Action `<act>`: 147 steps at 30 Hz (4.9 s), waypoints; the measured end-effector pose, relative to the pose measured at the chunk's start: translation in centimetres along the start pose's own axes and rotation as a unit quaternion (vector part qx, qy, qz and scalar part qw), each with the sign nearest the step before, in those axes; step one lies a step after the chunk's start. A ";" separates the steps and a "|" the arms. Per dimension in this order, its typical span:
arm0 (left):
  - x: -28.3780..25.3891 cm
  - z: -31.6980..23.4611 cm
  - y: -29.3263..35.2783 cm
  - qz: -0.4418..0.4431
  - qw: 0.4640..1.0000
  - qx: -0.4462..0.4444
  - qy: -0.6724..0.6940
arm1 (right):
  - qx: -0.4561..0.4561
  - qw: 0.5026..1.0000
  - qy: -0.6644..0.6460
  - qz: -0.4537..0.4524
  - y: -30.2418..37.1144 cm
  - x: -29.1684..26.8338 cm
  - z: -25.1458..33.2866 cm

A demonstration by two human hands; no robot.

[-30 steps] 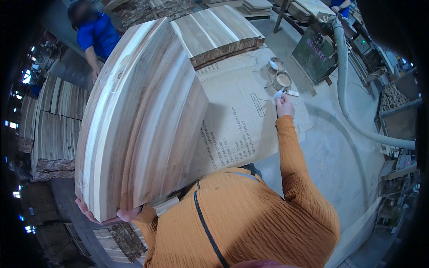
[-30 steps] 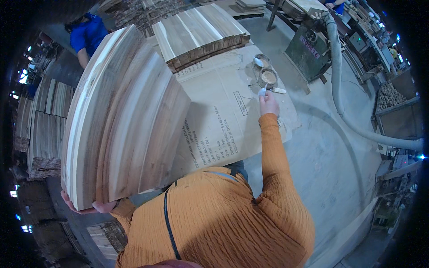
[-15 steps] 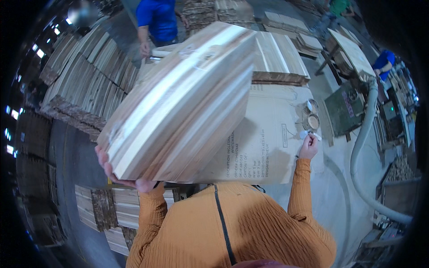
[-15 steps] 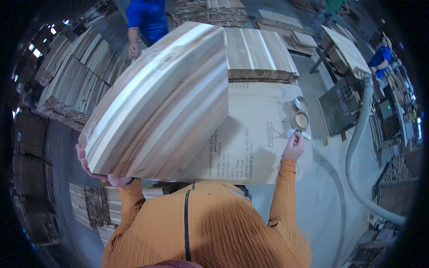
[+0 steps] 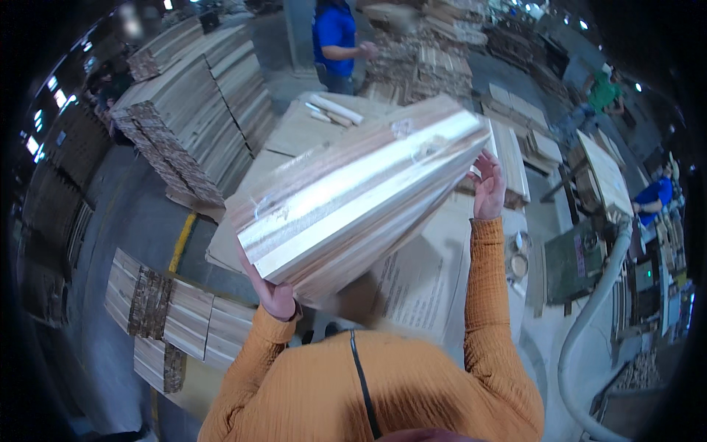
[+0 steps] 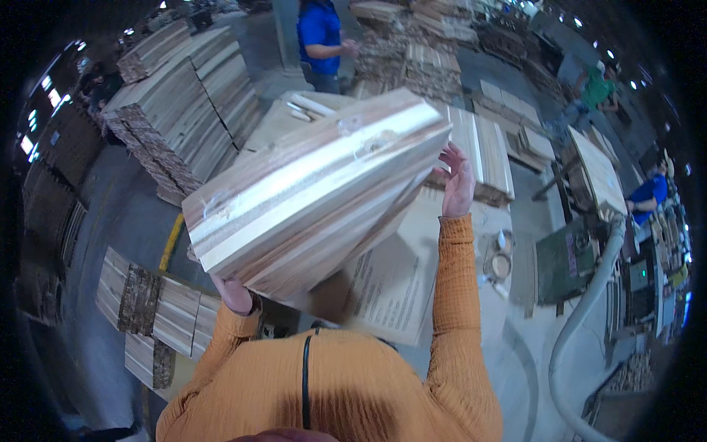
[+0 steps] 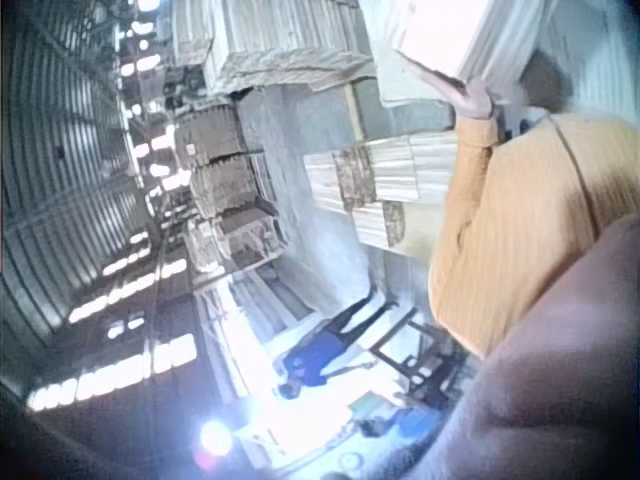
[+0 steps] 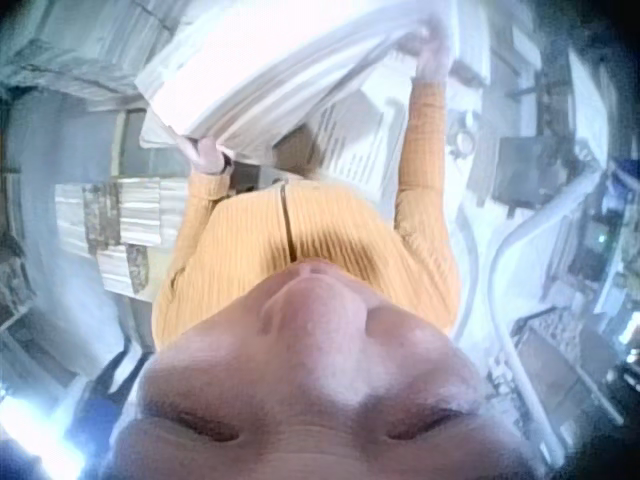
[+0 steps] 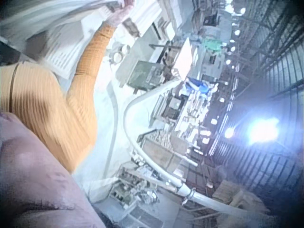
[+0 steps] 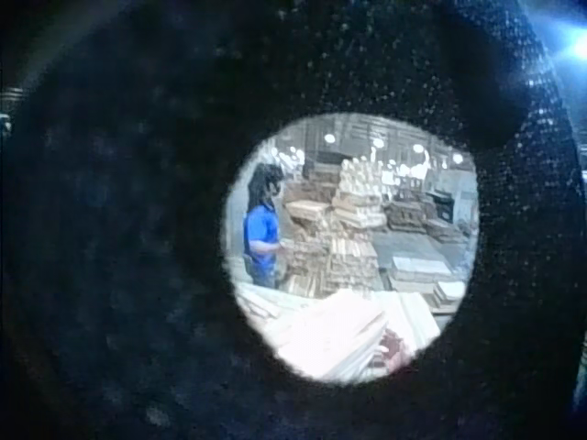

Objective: The person picks up wooden planks from a table, wipes their edges with a white cloth, and stacks them on a pile on the floor. The person repeats this process for several planks, moving between the table and the floor pile.

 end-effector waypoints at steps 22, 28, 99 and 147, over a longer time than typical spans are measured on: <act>-1.3 13.0 15.6 -0.288 0.921 -0.248 -0.090 | 0.158 0.971 -0.089 0.157 -3.0 1.7 -8.6; 4.4 11.8 17.1 -0.375 0.807 -0.418 0.185 | 0.123 0.967 -0.119 0.191 0.6 0.6 -3.8; -78.7 41.7 50.1 -0.370 0.619 -0.688 -0.075 | 0.736 0.656 0.055 0.156 59.8 60.4 -57.7; -74.2 39.4 60.9 -0.479 0.508 -0.677 -0.233 | 0.165 0.668 0.234 0.687 63.6 89.5 -63.0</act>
Point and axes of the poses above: each hand's wrist, its own y-axis away from the middle knuckle, its own x-axis out of the palm, z = x × y, the point moved 7 cm from there along -y, towards the middle knuckle, and after that the axes turned 10 degrees about z, right-handed, at the moved point
